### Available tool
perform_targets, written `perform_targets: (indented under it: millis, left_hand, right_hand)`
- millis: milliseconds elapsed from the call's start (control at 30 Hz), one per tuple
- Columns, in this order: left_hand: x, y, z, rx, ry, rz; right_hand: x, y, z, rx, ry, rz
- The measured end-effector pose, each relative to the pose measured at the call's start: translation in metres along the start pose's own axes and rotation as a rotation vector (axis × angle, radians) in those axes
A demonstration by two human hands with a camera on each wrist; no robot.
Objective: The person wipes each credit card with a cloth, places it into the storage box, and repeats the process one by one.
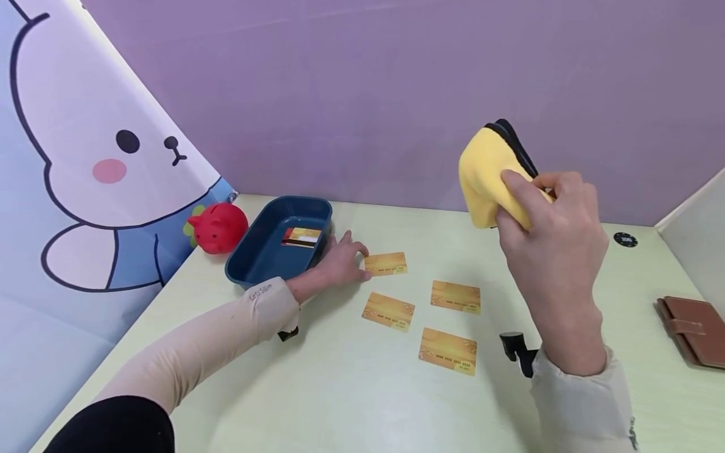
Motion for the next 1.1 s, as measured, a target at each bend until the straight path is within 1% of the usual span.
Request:
perform_targets:
  millis: [200, 333, 467, 733, 1100]
  left_hand:
    - [-0.001, 0.003, -0.001, 0.033, -0.014, 0.029]
    - [-0.002, 0.005, 0.000, 0.034, -0.041, 0.036]
    - [-0.002, 0.006, -0.001, 0.016, -0.068, 0.039]
    - [-0.001, 0.009, -0.002, -0.032, -0.092, 0.019]
    - [-0.003, 0.014, 0.001, -0.028, -0.134, 0.018]
  right_hand:
    - [-0.001, 0.000, -0.002, -0.008, -0.002, 0.003]
    - [-0.001, 0.001, -0.002, -0.014, 0.002, 0.006]
    - [-0.001, 0.001, -0.002, -0.020, 0.008, 0.008]
    - [-0.002, 0.000, -0.002, -0.009, 0.006, -0.002]
    - [-0.007, -0.004, -0.003, -0.024, 0.022, 0.006]
Point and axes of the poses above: each hand's wrist, its own y-axis towards the middle knuckle, its own x-axis out of the back of the hand, z = x × y, the point moved 6 cm from there along y, towards the middle knuckle, and after that the axes turned 2 degrees about -y, right-handed, at the moved point
